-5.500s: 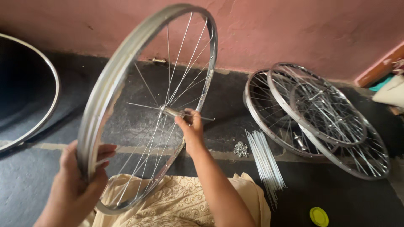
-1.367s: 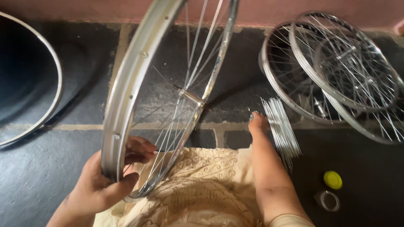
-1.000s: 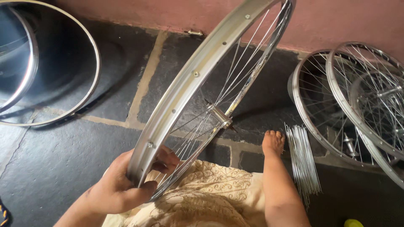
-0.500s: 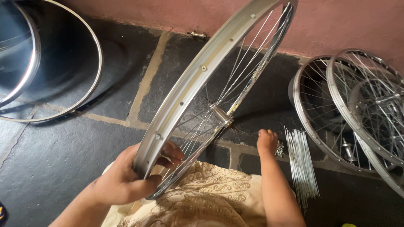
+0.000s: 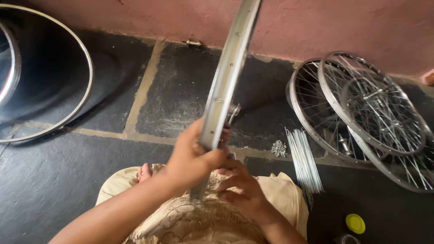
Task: The person sits on the floor and installs metal spokes into a bicycle wheel rim and hub. They pick up individual spokes, thread them through the rim holes, and insert the other end into the hub, repeating this process to add multiple spokes.
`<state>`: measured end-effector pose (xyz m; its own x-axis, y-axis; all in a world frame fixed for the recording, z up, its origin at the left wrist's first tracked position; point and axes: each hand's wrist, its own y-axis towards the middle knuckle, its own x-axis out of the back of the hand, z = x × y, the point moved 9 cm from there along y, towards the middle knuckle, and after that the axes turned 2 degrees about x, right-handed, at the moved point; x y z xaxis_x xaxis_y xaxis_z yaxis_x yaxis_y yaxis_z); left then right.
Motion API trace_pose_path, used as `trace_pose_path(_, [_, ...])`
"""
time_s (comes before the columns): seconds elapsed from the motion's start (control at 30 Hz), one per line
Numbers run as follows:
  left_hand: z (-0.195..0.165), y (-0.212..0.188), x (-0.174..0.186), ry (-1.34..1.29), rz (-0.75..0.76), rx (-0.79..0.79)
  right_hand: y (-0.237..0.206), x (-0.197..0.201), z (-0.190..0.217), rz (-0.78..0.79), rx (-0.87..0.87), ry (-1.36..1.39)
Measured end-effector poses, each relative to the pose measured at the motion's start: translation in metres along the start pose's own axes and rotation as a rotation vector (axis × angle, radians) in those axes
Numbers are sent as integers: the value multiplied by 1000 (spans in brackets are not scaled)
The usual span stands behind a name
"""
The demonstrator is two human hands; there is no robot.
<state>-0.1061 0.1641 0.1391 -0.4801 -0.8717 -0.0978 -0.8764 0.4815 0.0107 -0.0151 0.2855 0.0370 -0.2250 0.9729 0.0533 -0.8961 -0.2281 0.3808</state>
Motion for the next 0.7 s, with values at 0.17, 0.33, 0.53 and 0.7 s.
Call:
trace_pose_path(0.17, [-31, -12, -22, 247, -179, -293, -8, -25, 33, -4, 28, 153])
trace_pose_path(0.33, [-37, -32, -30, 295, -217, -404, -27, -33, 28, -45, 53, 151])
trace_pose_path(0.53, [-31, -53, -36, 311, -174, -414, -55, -31, 15, -61, 85, -72])
trace_pose_path(0.7, [-30, -69, -46, 373, -162, -466, -83, -28, -4, -79, 146, -299])
